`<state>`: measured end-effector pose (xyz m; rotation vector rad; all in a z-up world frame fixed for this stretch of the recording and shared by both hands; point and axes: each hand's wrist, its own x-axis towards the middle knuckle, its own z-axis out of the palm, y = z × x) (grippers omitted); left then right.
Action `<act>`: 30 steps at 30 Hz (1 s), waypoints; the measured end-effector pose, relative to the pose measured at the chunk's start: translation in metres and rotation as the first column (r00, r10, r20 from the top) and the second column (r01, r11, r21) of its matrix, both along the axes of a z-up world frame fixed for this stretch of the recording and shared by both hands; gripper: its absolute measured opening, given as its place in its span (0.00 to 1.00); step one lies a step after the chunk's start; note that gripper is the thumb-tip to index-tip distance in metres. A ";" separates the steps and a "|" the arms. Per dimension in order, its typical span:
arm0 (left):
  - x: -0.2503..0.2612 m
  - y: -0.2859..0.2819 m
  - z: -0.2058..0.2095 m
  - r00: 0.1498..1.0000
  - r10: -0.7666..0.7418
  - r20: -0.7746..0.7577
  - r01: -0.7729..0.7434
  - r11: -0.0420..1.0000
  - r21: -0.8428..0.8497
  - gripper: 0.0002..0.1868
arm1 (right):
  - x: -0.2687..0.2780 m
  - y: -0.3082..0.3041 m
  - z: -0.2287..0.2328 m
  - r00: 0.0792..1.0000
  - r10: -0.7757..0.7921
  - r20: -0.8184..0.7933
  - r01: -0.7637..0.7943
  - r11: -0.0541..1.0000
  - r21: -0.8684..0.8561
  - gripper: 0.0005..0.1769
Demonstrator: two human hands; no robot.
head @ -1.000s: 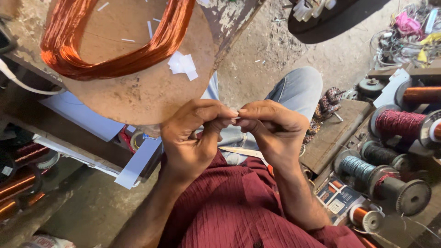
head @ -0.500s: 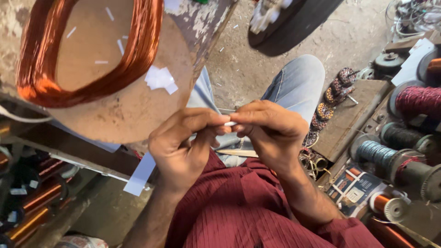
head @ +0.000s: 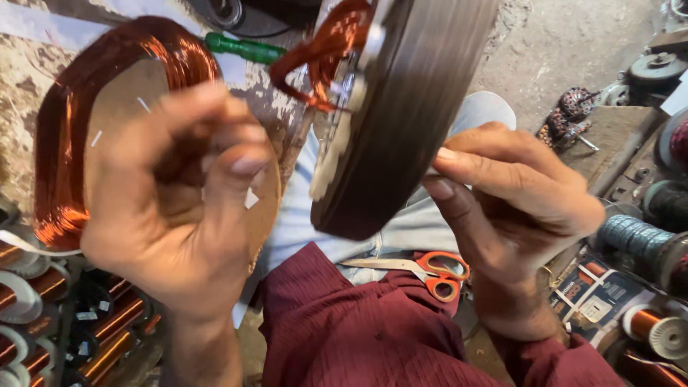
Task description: The person winds copper wire around a laminated core, inserting white spacers between layers. They repeatedly wrap the wire, adjust the core, and use a hammer to secure the windings.
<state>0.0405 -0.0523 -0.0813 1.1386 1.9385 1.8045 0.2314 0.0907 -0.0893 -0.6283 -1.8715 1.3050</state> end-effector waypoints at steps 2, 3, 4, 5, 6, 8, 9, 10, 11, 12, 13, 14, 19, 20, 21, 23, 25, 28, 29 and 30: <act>0.001 0.009 0.016 0.998 -0.037 0.054 0.040 0.997 -0.060 0.19 | -0.003 0.010 0.006 0.999 0.024 0.046 -0.025 0.999 0.029 0.11; 0.000 0.014 0.022 0.996 -0.048 0.076 0.055 0.995 -0.083 0.23 | -0.005 0.016 0.009 0.996 0.054 0.068 -0.057 0.997 0.043 0.13; 0.001 0.020 0.026 0.995 -0.039 0.091 0.048 0.994 -0.099 0.24 | -0.008 0.019 0.012 0.994 0.073 0.087 -0.078 0.995 0.056 0.13; 0.002 0.025 0.029 0.994 -0.030 0.106 0.043 0.993 -0.114 0.25 | -0.010 0.022 0.013 0.990 0.091 0.106 -0.099 0.993 0.068 0.14; 0.005 0.029 0.031 0.993 0.003 0.115 0.012 0.992 -0.125 0.24 | -0.012 0.025 0.016 0.987 0.103 0.122 -0.113 0.991 0.078 0.13; 0.006 0.035 0.031 0.998 0.014 0.061 -0.007 0.994 -0.113 0.19 | -0.015 0.029 0.020 0.985 0.092 0.149 -0.108 0.989 0.103 0.14; 0.007 0.038 0.029 1.000 -0.009 -0.001 0.009 0.996 -0.090 0.16 | -0.016 0.031 0.022 0.985 0.070 0.158 -0.090 0.989 0.119 0.15; 0.007 0.039 0.029 0.999 -0.014 -0.030 0.011 0.997 -0.081 0.13 | -0.018 0.033 0.022 0.985 0.075 0.154 -0.093 0.989 0.114 0.16; 0.008 0.039 0.029 0.998 -0.018 -0.059 0.013 0.997 -0.071 0.11 | -0.019 0.035 0.022 0.986 0.080 0.149 -0.097 0.989 0.108 0.16; 0.010 0.039 0.030 0.998 -0.003 -0.057 -0.001 0.997 -0.073 0.10 | -0.020 0.038 0.022 0.986 0.110 0.128 -0.121 0.989 0.083 0.15; 0.012 0.040 0.030 0.998 0.011 -0.067 -0.017 0.996 -0.085 0.09 | -0.021 0.040 0.019 0.984 0.133 0.115 -0.140 0.988 0.062 0.14; 0.014 0.040 0.032 0.997 0.025 -0.076 -0.032 0.995 -0.097 0.09 | -0.021 0.042 0.018 0.983 0.154 0.102 -0.159 0.986 0.041 0.12; 0.028 0.046 0.037 0.992 0.107 -0.063 -0.115 0.982 -0.151 0.10 | -0.017 0.037 0.011 0.985 0.135 0.106 -0.141 0.989 0.051 0.11; 0.030 0.045 0.038 0.991 0.118 -0.064 -0.127 0.979 -0.162 0.10 | -0.016 0.034 0.011 0.986 0.123 0.114 -0.131 0.989 0.063 0.10; 0.030 0.043 0.038 0.989 0.113 -0.094 -0.128 0.975 -0.180 0.10 | -0.016 0.033 0.009 0.986 0.111 0.125 -0.121 0.990 0.074 0.09; 0.033 0.040 0.037 0.983 0.127 -0.136 -0.152 0.969 -0.197 0.11 | -0.014 0.032 0.007 0.979 0.130 0.158 -0.156 0.973 0.167 0.09; 0.035 0.040 0.032 0.970 0.165 -0.181 -0.199 0.962 -0.188 0.12 | -0.015 0.033 0.003 0.962 0.182 0.201 -0.242 0.912 0.330 0.10; 0.039 0.041 0.027 0.931 0.237 -0.279 -0.295 0.937 -0.186 0.12 | -0.019 0.033 0.000 0.948 0.218 0.234 -0.305 0.836 0.457 0.12; 0.040 0.041 0.026 0.916 0.261 -0.305 -0.326 0.927 -0.184 0.11 | -0.020 0.032 0.000 0.941 0.212 0.263 -0.313 0.840 0.443 0.13; 0.040 0.042 0.024 0.907 0.282 -0.312 -0.349 0.919 -0.183 0.10 | -0.019 0.031 0.003 0.933 0.207 0.295 -0.323 0.845 0.427 0.15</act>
